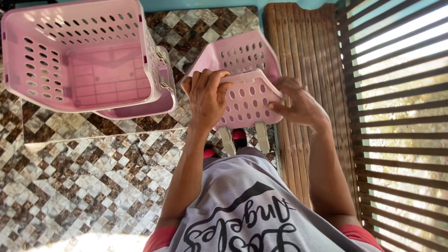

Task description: The person inserts small wooden slats into the side slots of pink plastic baskets to form handles. They then stack the baskets and continue inserting slats into the stacked units.

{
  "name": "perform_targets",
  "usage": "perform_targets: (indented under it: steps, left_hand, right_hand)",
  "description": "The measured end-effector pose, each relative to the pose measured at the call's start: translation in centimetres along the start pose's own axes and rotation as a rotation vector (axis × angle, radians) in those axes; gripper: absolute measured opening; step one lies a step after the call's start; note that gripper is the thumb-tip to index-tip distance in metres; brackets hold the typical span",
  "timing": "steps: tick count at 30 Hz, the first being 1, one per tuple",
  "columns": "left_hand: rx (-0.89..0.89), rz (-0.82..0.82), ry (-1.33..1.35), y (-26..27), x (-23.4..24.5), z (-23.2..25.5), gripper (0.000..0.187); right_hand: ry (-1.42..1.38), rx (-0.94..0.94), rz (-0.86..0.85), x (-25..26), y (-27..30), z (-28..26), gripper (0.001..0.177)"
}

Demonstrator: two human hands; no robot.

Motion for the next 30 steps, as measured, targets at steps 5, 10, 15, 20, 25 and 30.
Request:
perform_targets:
  steps: [5, 10, 15, 20, 25, 30]
  left_hand:
    - [-0.083, 0.121, 0.124, 0.4, 1.1, -0.8, 0.03]
    - [0.212, 0.138, 0.358, 5.3, -1.6, -1.3, 0.072]
    - [0.657, -0.182, 0.625, 9.5, -5.6, -1.2, 0.109]
    - [1.003, -0.117, 0.861, 11.4, -8.1, -2.5, 0.115]
    - [0.903, 0.063, 1.019, 11.7, -8.2, -4.9, 0.069]
    - [0.864, 0.141, 0.929, 10.7, -5.5, -5.2, 0.027]
  right_hand:
    - [-0.118, -0.381, 0.118, -3.1, 3.4, -1.7, 0.026]
    - [0.06, -0.237, 0.263, -6.4, 2.0, -4.7, 0.019]
    - [0.251, -0.162, 0.239, -8.9, 1.4, -6.0, 0.007]
    - [0.279, -0.159, 0.212, -11.5, 0.9, -8.1, 0.027]
    - [0.257, -0.016, 0.161, -10.2, 0.8, -9.2, 0.041]
    - [0.527, -0.406, 0.429, 0.9, 6.1, -2.8, 0.077]
Point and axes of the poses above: each hand's wrist, its own y-axis away from the middle knuckle, its own x-axis out of the back of the hand, z = x × y, the point moved 7 cm from there along -y, towards the middle knuckle, and after that the axes turned 8 degrees about y, right-handed, at the moved point
